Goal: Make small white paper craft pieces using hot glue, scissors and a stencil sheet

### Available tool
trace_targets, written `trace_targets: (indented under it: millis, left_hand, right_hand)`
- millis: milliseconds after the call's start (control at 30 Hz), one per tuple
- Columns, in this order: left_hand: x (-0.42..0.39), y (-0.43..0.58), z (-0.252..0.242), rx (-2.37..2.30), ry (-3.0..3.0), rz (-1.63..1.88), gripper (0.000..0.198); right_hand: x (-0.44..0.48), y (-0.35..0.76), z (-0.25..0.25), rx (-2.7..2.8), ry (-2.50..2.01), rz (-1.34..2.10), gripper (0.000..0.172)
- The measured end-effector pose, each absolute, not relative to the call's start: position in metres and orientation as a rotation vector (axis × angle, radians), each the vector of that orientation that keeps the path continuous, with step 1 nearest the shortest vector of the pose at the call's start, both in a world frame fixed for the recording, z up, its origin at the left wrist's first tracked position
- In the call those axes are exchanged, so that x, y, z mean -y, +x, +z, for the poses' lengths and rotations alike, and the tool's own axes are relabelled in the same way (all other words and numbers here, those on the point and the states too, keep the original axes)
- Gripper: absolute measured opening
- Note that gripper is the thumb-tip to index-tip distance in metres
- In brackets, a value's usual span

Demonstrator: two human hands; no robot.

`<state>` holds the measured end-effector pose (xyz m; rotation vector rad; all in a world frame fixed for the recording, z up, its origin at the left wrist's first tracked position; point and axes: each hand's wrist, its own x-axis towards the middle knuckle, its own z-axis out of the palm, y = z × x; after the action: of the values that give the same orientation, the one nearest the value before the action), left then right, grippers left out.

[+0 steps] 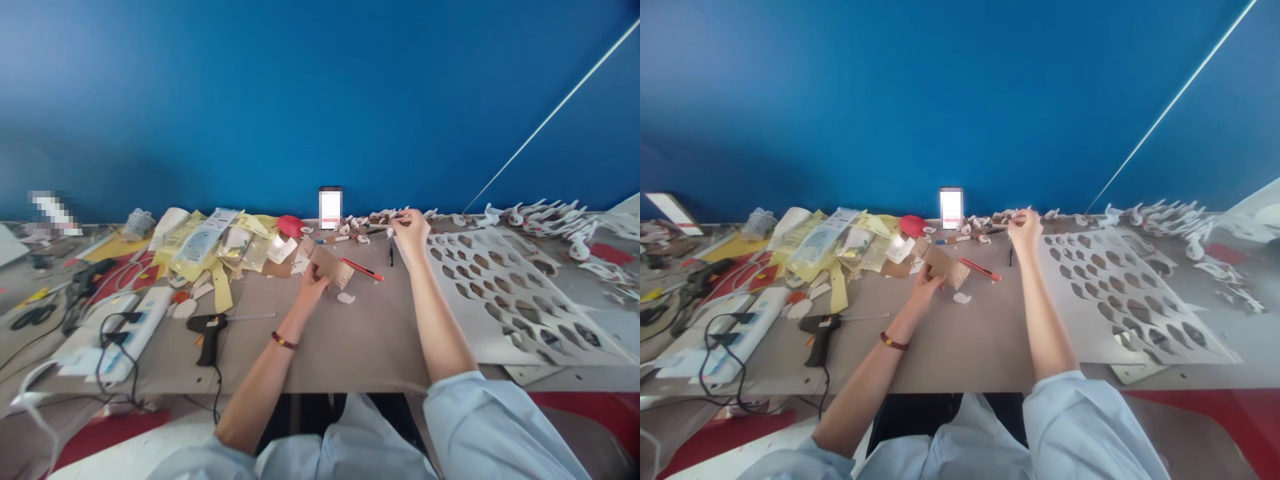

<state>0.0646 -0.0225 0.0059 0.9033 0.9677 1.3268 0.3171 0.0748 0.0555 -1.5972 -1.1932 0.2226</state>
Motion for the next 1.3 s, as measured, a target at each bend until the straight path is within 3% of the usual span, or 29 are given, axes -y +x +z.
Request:
trace_targets:
  millis: [267, 433, 533, 800, 1033, 1133, 1300]
  left_hand:
    - [0.025, 0.060, 0.011, -0.834, 0.802, 1.174, 0.034]
    - [0.033, 0.061, 0.016, -0.719, 0.977, 1.169, 0.026]
    - [0.037, 0.062, 0.018, -0.718, 1.033, 1.023, 0.025]
    - [0.040, 0.065, 0.023, -0.786, 1.169, 0.855, 0.031]
    - [0.038, 0.064, 0.017, -0.836, 1.111, 0.949, 0.037]
    - [0.037, 0.063, 0.013, -0.821, 1.106, 0.931, 0.035]
    - [0.041, 0.061, 0.018, -0.763, 1.014, 0.929, 0.032]
  right_hand:
    - [-0.054, 0.297, 0.089, 1.281, -1.288, 0.223, 0.033]
    - [-0.032, 0.274, 0.087, 1.376, -1.222, 0.585, 0.062]
    - [-0.023, 0.261, 0.078, 1.372, -1.215, 0.766, 0.069]
    - [-0.007, 0.246, 0.067, 1.132, -1.107, 1.135, 0.059]
    - [0.015, 0.249, 0.044, 0.917, -1.025, 1.667, 0.022]
    - [0.027, 0.246, 0.033, 0.990, -0.908, 1.882, 0.021]
    - [0.033, 0.248, 0.024, 0.988, -0.800, 1.935, 0.021]
